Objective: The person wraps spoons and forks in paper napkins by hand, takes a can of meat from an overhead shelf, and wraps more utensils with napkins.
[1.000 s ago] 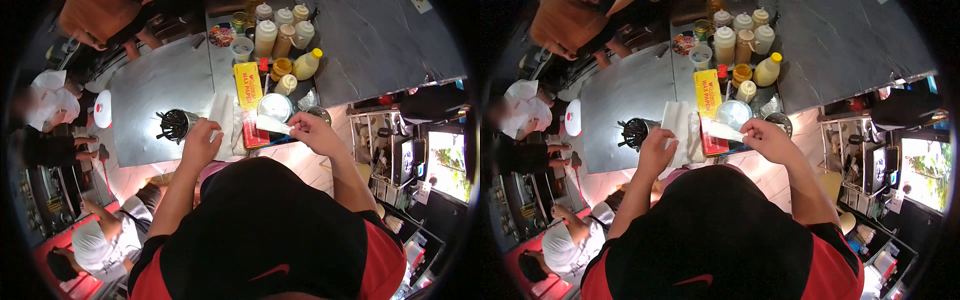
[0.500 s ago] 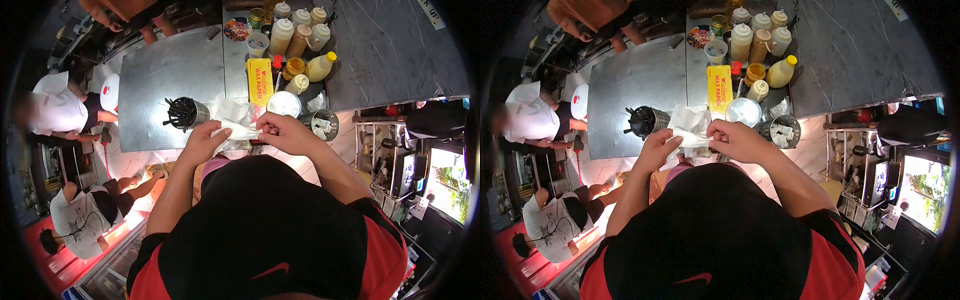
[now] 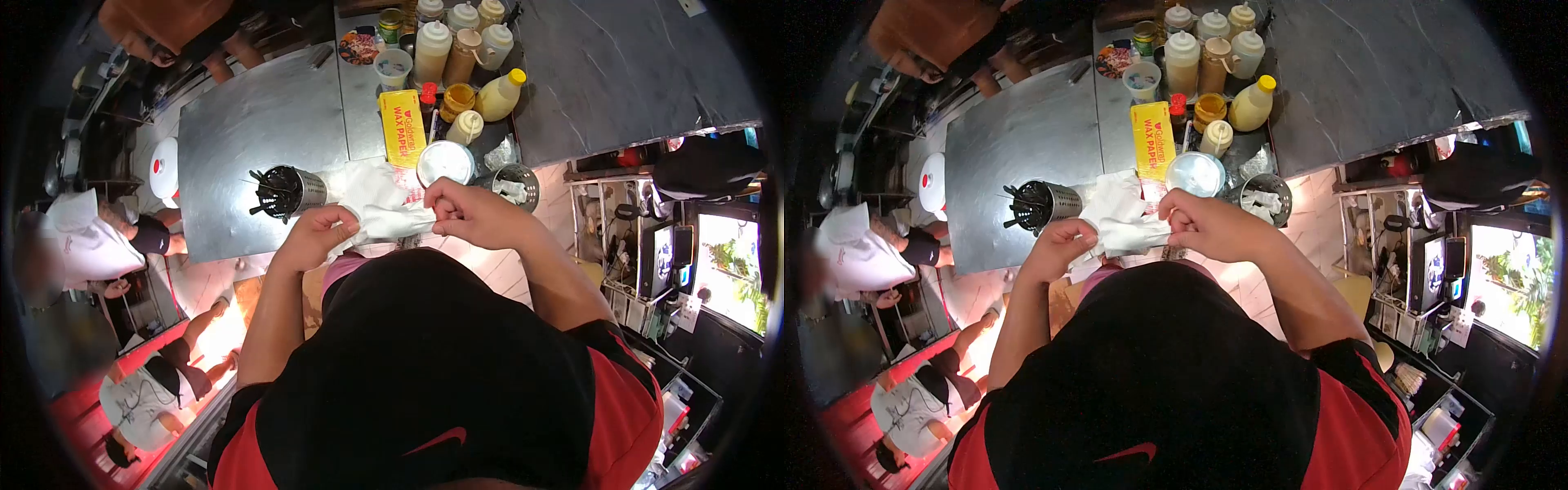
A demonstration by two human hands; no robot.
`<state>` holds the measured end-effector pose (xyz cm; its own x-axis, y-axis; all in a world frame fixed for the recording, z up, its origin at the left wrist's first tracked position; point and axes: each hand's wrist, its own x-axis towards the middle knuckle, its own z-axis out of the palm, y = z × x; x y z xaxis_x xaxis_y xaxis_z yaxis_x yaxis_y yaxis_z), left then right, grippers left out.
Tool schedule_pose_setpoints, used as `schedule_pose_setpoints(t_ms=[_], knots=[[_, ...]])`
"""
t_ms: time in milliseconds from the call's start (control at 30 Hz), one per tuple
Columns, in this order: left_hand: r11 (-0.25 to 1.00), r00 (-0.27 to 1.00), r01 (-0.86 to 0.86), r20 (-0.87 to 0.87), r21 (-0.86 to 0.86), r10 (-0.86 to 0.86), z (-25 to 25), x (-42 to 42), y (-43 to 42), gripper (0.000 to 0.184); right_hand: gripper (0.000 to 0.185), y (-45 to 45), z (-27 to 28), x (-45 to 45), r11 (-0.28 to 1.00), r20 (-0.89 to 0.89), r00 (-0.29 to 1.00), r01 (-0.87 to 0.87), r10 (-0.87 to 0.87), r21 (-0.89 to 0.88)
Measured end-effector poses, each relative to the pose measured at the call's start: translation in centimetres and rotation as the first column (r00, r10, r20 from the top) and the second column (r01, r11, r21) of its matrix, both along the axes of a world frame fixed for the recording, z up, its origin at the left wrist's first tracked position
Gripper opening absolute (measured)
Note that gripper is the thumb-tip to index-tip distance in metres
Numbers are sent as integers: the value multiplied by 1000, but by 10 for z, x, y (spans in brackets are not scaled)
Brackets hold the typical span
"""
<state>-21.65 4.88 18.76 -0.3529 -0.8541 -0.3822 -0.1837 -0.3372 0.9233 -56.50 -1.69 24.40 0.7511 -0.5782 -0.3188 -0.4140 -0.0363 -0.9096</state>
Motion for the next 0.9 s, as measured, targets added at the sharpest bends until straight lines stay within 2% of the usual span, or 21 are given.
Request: schedule_pose_setpoints(t_ms=[67, 167, 267, 300, 400, 533, 633, 733, 900], knots=[[998, 998, 34, 60, 46, -36, 4, 4, -4, 19, 30, 0, 1, -6, 998, 0, 999, 54, -54, 36], [1000, 959, 9, 282, -7, -6, 15, -14, -6, 22, 29, 2, 0, -8, 992, -15, 992, 123, -123, 11], [999, 970, -18, 243, 27, 11, 13, -25, -9, 24, 29, 5, -6, -4, 978, -29, 985, 167, -172, -122], [995, 990, -1, 144, 98, -13, 10, -24, -11, 30, 28, 7, -10, -2, 972, -13, 984, 175, -179, -160], [979, 984, -107, -123, 176, 130, -21, -14, -9, 36, 26, 11, -12, 0, 947, -36, 988, 135, -152, -292], [912, 956, -145, -185, 384, 229, -34, -15, -14, 39, 23, 10, -14, 1, 861, -126, 986, 32, -110, -507], [912, 946, -49, -273, 407, 173, -29, -16, -14, 38, 23, 5, -16, 1, 769, -72, 995, 8, -70, -639], [930, 947, 52, -313, 365, 70, -26, -9, -15, 38, 20, 0, -14, -2, 737, -94, 994, -27, -49, -675], [939, 932, 7, -342, 344, 119, -2, -25, -13, 34, 18, -9, -16, 1, 671, -98, 995, -55, -25, -739]])
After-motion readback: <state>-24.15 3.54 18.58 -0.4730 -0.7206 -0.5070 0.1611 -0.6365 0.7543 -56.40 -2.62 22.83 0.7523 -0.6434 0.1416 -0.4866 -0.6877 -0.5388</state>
